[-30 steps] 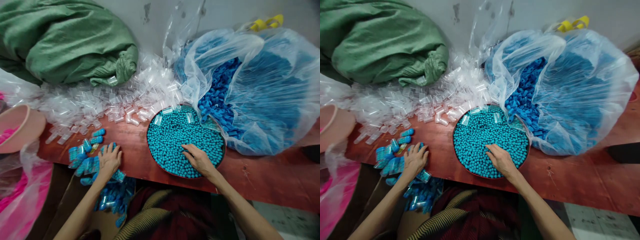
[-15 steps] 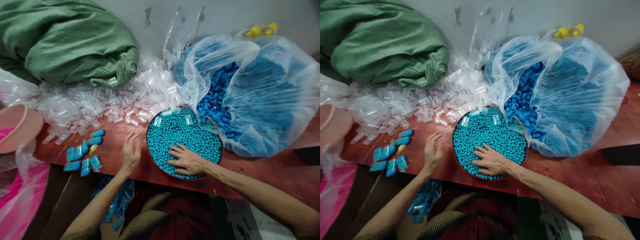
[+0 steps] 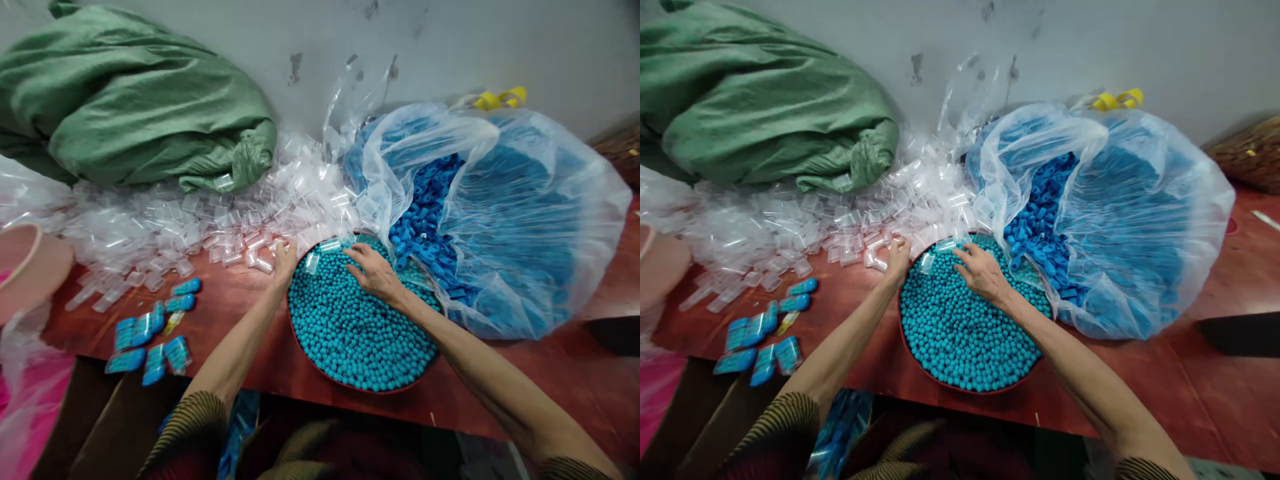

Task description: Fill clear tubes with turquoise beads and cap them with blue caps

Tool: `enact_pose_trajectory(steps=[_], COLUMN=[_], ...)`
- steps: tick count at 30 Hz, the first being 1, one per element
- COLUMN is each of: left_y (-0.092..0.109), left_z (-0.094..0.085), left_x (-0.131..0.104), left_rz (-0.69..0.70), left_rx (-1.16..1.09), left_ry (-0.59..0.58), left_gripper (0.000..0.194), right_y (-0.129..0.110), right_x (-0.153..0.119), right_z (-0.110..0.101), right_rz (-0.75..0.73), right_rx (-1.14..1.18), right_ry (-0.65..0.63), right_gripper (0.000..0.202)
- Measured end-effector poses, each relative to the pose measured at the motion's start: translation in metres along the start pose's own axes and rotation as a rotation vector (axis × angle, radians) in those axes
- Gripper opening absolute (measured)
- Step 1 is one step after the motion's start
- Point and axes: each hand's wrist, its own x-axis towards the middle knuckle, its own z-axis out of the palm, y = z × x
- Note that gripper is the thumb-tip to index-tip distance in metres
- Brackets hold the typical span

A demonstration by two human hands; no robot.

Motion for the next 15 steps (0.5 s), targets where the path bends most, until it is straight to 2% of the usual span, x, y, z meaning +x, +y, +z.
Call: enact_pose_trajectory(steps=[3,5,8,11,15], left_y=[0.007,0.012,0.019,0.026,0.036], left_z=[0.014,0.02,0.028,0.033,0.035], left_x=[0.014,0.024,0.039,0.047,0.032], left_rz=[-0.075,-0.084,-0.056,0.011,0.276], left_rx=[-0.007,-0.012,-0.029,-0.05,-0.061], left_ry=[0.044,0.058,0.046,0.004,-0.098], left_gripper=[0.029,0.03,0.032,0.028,0.024], right_y=[0.016,0.026,0.038,0.045,0.048], right_x=[0.042,0.064,0.084,0.089,0.075], right_z=[-0.002,0.003,0.016,0.024,0.028], right_rz=[0.315,0.419,0.442,0.412,0.347], right_rx=[-0.032,-0.02,0.063,0.21,0.407], right_ry=[0.036,0.011,-0.009,0.022,0.054], right_gripper=[0.052,0.058,0.064,0.068,0.06])
